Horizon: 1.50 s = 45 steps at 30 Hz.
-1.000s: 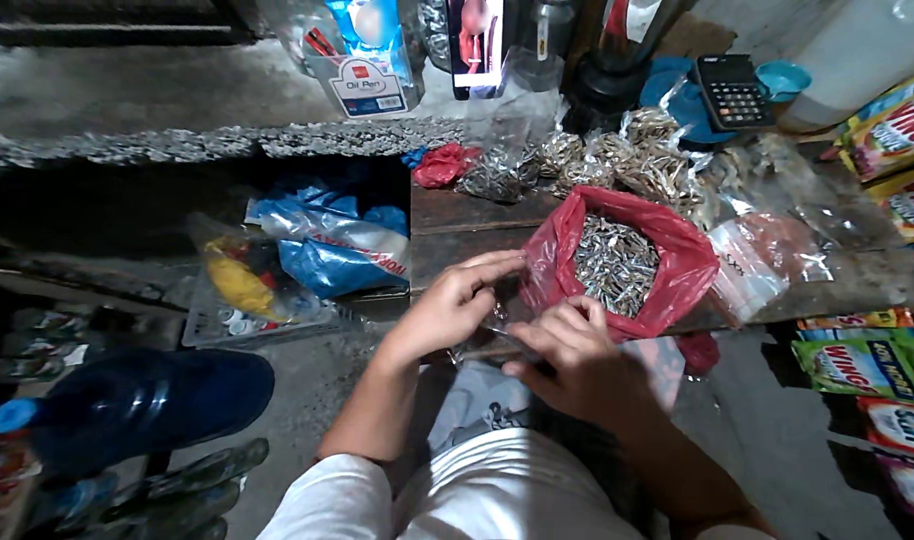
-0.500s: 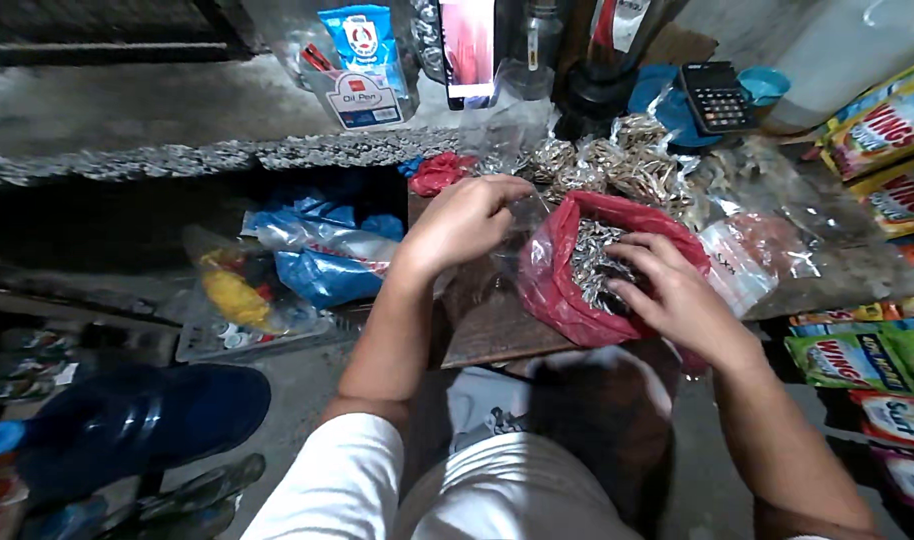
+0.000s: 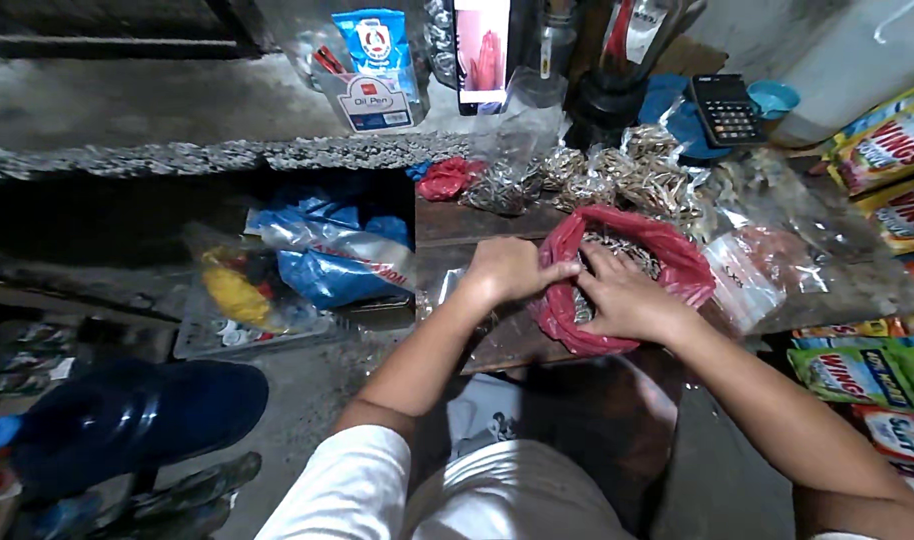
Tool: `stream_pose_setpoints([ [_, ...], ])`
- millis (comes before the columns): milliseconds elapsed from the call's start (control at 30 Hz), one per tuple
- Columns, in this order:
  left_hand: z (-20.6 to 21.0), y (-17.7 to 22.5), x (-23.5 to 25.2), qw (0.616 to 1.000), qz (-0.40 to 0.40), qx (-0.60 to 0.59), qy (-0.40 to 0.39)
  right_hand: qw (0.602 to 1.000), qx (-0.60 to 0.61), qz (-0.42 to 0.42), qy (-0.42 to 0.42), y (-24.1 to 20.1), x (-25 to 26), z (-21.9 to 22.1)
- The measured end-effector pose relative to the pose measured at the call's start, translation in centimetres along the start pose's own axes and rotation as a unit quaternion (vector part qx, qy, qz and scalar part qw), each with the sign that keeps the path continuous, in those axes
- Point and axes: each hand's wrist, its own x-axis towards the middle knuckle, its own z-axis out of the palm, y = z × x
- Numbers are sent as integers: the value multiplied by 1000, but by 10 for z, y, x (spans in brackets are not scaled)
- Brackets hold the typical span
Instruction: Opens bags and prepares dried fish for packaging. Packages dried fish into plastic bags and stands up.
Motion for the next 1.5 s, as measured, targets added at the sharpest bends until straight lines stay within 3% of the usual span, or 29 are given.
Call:
stream_pose_setpoints([
  [300,2,4,-1,1000,11,7,25,999,36,-9,17,2,9,-2],
  [500,-1,-6,0,996,60,-35,53,998,60,-3,20,9,9,-9],
  [867,-2,-12,0,984,111,-99,96,998,16,-32,-49,-10,24,-19],
  [1500,-4,-17,1,982,100,-109,117,997,-42,-1,-66,-27,32,-27],
])
